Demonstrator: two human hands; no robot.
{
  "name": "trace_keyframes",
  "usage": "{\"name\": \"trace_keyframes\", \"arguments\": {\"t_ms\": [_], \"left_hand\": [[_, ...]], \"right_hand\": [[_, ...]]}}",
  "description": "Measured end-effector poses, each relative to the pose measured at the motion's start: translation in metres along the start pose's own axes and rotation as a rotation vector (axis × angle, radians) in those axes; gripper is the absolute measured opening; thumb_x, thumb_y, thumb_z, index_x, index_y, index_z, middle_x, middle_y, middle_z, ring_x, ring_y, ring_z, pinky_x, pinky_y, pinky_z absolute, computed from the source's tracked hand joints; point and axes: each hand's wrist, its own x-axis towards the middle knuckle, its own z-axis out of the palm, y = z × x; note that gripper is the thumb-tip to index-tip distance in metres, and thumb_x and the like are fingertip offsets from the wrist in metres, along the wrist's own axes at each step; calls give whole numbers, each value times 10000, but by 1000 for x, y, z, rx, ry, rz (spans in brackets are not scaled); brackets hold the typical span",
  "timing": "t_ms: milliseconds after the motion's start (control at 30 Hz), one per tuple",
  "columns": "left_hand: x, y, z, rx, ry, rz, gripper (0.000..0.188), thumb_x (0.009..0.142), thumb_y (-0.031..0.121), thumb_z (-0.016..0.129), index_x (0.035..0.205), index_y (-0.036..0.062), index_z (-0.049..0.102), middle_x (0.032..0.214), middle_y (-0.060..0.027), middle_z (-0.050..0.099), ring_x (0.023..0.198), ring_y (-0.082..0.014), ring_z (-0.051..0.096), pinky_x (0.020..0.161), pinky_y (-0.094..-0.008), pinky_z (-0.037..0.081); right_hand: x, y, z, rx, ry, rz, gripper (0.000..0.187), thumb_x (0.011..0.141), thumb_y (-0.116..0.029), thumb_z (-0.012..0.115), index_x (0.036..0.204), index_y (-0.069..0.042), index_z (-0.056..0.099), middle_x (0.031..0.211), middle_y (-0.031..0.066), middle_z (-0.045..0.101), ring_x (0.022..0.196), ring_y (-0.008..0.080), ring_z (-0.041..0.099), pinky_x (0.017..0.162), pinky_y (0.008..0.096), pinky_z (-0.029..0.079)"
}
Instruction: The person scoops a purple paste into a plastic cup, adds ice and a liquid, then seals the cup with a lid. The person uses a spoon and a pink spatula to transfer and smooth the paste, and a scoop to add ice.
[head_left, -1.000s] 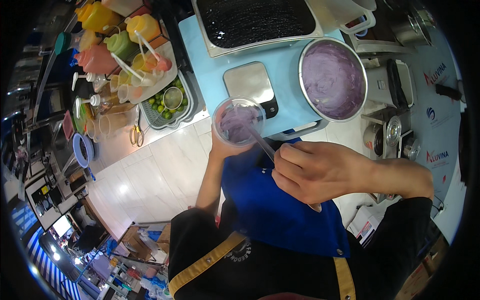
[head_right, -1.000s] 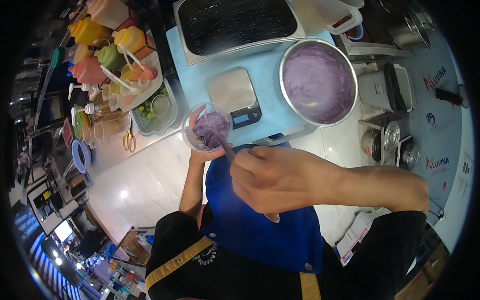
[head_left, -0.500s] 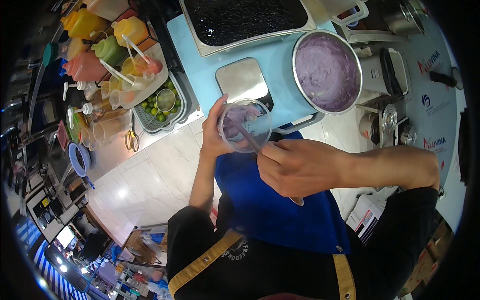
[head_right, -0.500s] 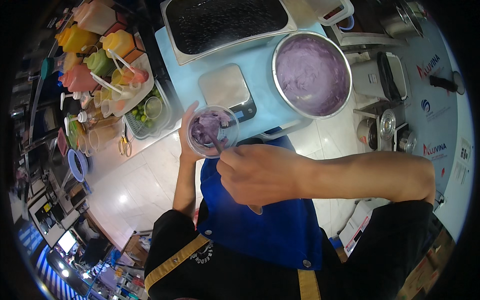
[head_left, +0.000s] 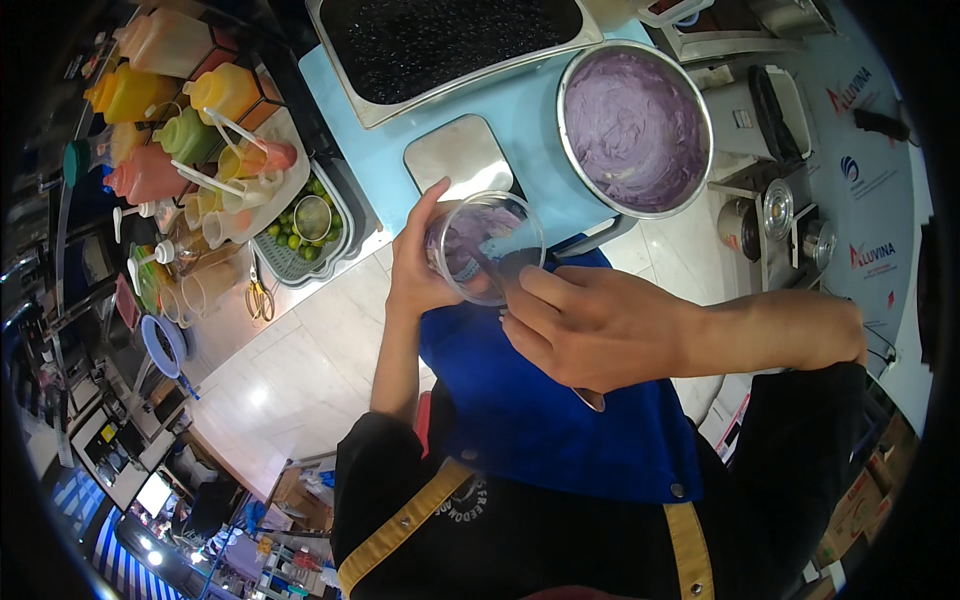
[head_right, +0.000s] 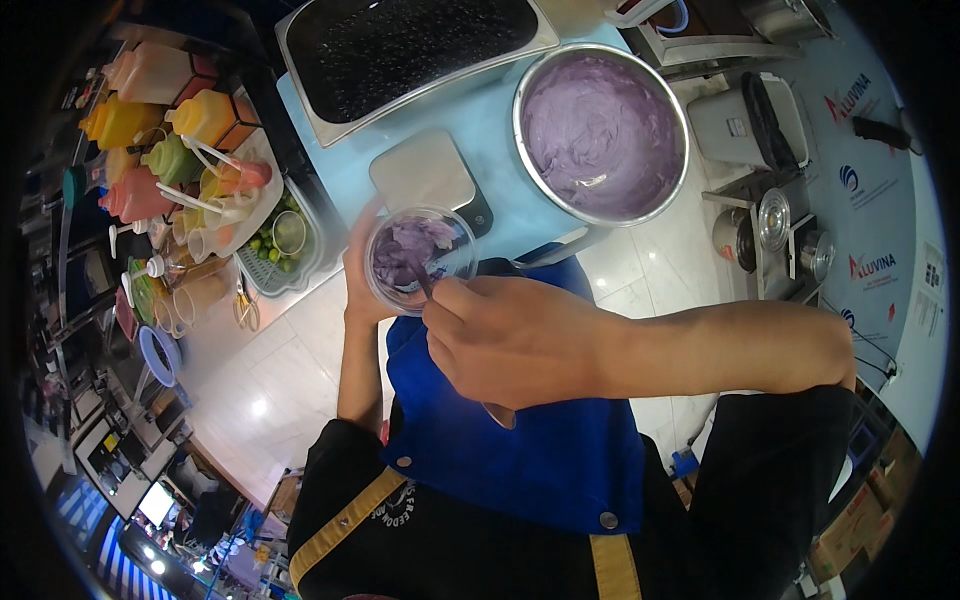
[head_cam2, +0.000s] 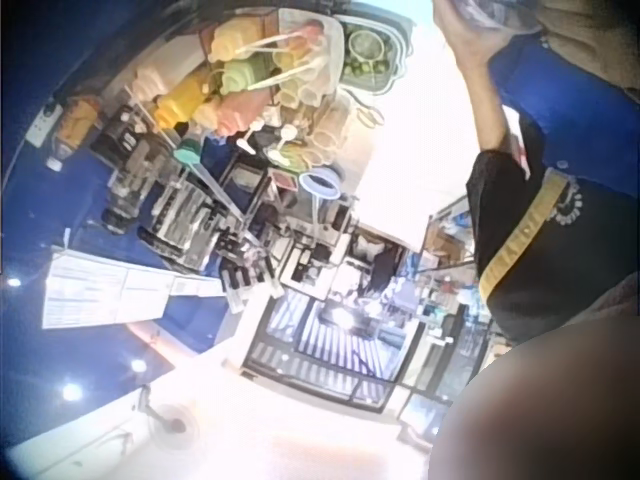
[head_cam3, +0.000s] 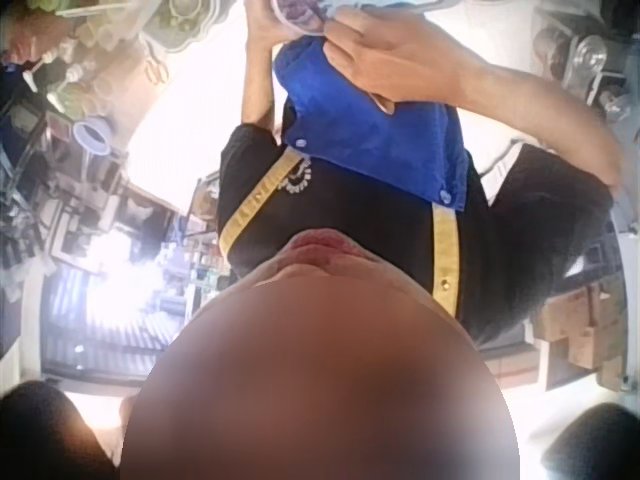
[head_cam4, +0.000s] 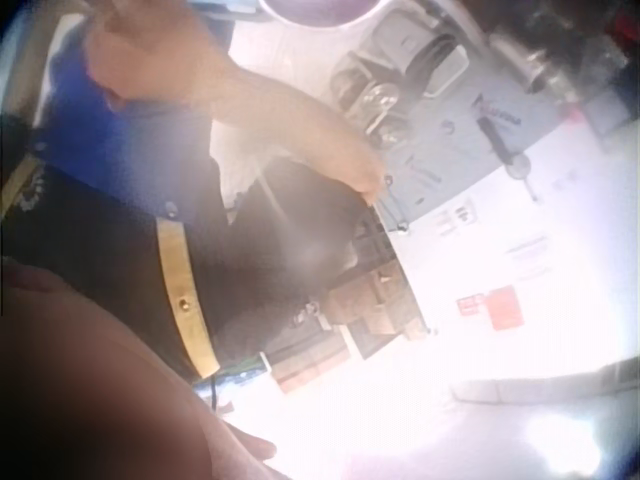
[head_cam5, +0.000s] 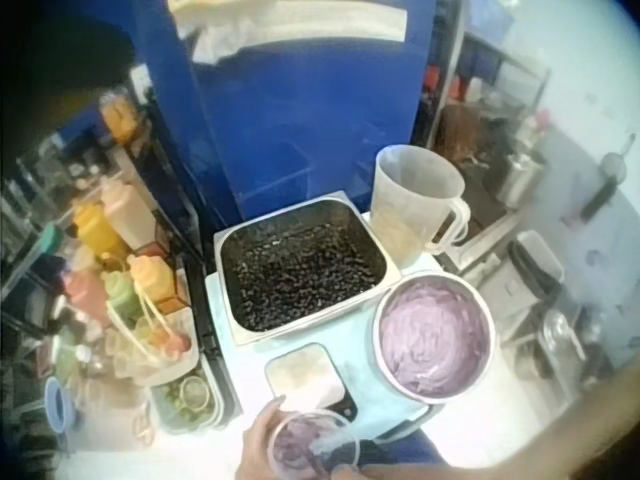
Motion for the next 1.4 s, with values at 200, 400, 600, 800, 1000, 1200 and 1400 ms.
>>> {"name": "trace_keyframes", "arguments": {"t_ms": [200, 400, 600, 800, 1000, 1200, 1400], "left_hand": [[6, 12, 0, 71, -103, -6, 1048, 532, 160, 902, 1452, 42, 416, 1091, -135, 709, 972, -264, 711, 865, -342, 547], [-8, 9, 7, 69, -218, -135, 1026, 553, 105, 908, 1451, 60, 412, 1103, -154, 708, 1027, -288, 701, 903, -357, 528], [-25, 0, 13, 5, -289, -256, 1021, 561, 34, 887, 1454, 69, 394, 1117, -167, 705, 1053, -285, 691, 941, -346, 501], [-17, 7, 19, 3, -325, -302, 1018, 576, 33, 879, 1464, 110, 388, 1157, -192, 696, 1096, -323, 680, 961, -358, 491], [-9, 22, 20, 165, -372, -312, 973, 612, 80, 880, 1461, 150, 409, 1150, -212, 697, 1094, -382, 675, 946, -376, 506], [-4, 35, 20, 198, -367, -232, 924, 637, 89, 867, 1447, 111, 422, 1115, -194, 713, 1032, -396, 691, 907, -397, 535], [-1, 44, 14, 216, -376, -192, 939, 614, 109, 875, 1439, 98, 428, 1119, -179, 714, 1025, -377, 698, 902, -396, 544]], "right_hand": [[-14, 11, 4, 361, -51, 64, 302, 714, -259, 722, 871, -4, 679, 929, 116, 594, 923, 225, 575, 817, 308, 508], [-36, 32, 39, 809, 126, 179, 193, 785, -68, 670, 976, -41, 669, 929, 115, 611, 907, 275, 630, 767, 376, 523], [-43, 36, 53, 1230, 154, 405, 161, 824, -8, 578, 927, -25, 701, 792, 112, 651, 668, 248, 624, 644, 345, 491], [-44, 40, 55, 1473, 269, 711, 182, 861, -26, 539, 856, -7, 720, 798, 60, 690, 618, 97, 587, 575, 259, 454], [-48, 45, 45, 1692, 280, 897, 209, 862, -30, 504, 831, -13, 711, 801, 30, 682, 604, 68, 563, 540, 239, 450], [-51, 48, 36, 1740, 284, 912, 204, 855, -14, 501, 822, -16, 703, 797, 32, 677, 577, 68, 548, 492, 233, 435], [-50, 48, 27, 1731, 304, 865, 196, 852, -2, 506, 805, -25, 696, 776, 31, 672, 557, 62, 549, 481, 225, 425]]}}
